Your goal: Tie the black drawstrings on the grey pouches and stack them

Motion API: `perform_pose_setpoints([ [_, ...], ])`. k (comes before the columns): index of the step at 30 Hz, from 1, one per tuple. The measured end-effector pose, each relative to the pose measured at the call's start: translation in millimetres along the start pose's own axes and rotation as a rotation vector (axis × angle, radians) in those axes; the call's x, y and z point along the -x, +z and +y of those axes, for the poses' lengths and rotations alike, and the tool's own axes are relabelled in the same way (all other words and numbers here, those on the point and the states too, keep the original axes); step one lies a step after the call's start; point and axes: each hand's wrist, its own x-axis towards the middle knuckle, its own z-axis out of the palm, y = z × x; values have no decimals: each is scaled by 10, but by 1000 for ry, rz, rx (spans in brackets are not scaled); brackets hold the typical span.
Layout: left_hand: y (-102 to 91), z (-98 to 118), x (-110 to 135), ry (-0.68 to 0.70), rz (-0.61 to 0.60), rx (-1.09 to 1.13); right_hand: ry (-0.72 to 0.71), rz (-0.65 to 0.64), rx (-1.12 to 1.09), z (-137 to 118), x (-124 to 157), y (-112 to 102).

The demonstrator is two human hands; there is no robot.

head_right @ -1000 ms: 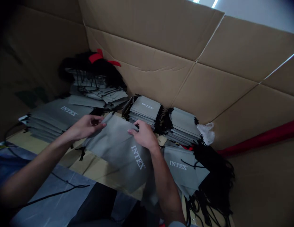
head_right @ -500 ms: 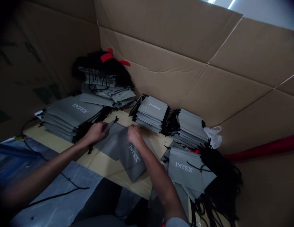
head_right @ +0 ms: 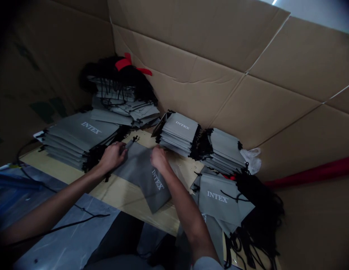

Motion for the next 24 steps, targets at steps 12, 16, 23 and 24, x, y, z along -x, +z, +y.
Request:
perform_pose_setpoints([
  [12, 61, 19, 0, -99, -56, -98, 26, 7, -46, -72, -278, 197],
  [16, 49, 56, -18, -135, -67, -124, 33, 45, -94, -25, -282, 246],
  [23, 58, 110, -10, -153, -76, -153, 22, 53, -154, 92, -243, 236],
  [24, 60, 120, -6, -154, -75, -157, 18, 46, -161, 105, -243, 229],
])
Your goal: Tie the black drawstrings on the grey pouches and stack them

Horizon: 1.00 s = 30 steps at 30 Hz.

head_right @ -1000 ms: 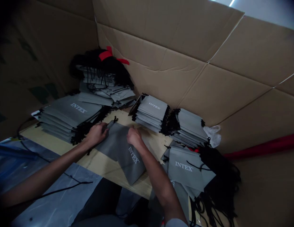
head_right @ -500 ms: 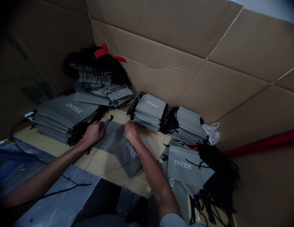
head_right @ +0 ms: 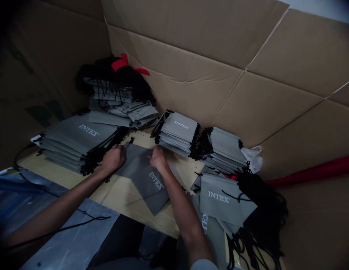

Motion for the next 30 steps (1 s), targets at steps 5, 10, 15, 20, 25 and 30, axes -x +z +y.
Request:
perform_pose_setpoints([
  [5, 2, 44, 17, -16, 10, -28, -6, -9, -16, 23, 6, -28],
  [10, 28, 94, 19, -26, 31, -96, -15, -4, -15, -12, 35, -21],
  [15, 89, 195, 67, 5, 115, -182, -7, -11, -16, -77, 56, -2],
  [20, 116, 281, 55, 64, 171, -230, 13, -43, -19, -128, 37, 2],
  [25, 117, 343, 86, 32, 235, -234, -16, -36, -17, -149, 167, -60],
  [30, 80, 430, 173, 16, 275, -187, -75, -55, 8, 37, 517, -344],
])
